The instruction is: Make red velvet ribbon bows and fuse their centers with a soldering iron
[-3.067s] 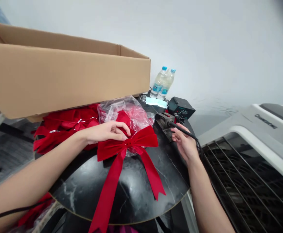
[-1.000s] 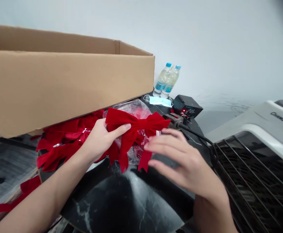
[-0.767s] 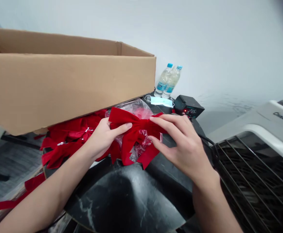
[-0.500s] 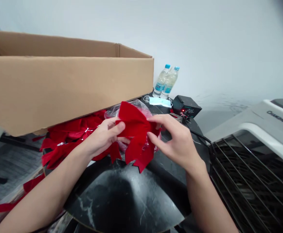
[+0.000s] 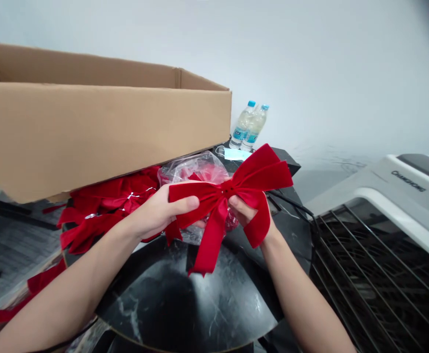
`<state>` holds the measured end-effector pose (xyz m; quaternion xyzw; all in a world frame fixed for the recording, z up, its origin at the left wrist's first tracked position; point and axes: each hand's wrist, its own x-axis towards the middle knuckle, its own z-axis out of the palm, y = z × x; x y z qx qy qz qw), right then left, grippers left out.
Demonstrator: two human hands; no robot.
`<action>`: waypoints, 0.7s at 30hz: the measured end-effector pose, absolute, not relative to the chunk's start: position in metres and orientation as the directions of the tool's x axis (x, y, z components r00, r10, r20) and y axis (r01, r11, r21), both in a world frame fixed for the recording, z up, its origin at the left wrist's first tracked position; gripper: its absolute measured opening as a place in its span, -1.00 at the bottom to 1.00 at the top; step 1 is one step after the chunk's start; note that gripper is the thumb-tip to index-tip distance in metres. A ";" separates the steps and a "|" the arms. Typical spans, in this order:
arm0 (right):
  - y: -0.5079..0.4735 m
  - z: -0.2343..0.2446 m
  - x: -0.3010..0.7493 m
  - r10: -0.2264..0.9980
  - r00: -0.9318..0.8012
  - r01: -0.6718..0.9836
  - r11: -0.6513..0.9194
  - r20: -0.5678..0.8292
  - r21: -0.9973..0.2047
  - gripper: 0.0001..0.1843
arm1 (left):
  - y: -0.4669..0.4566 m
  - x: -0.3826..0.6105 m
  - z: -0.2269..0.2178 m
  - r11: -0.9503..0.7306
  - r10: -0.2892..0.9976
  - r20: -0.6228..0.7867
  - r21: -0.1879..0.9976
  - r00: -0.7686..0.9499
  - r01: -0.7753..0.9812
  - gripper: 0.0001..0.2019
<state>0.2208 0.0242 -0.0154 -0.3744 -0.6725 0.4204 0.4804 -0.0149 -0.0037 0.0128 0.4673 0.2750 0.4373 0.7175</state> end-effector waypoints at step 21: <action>0.030 -0.007 0.229 0.923 -0.354 -0.114 0.121 0.154 -0.986 -0.22 | 0.010 -0.033 0.022 0.148 0.973 -0.066 0.914 0.221 -0.377 -0.64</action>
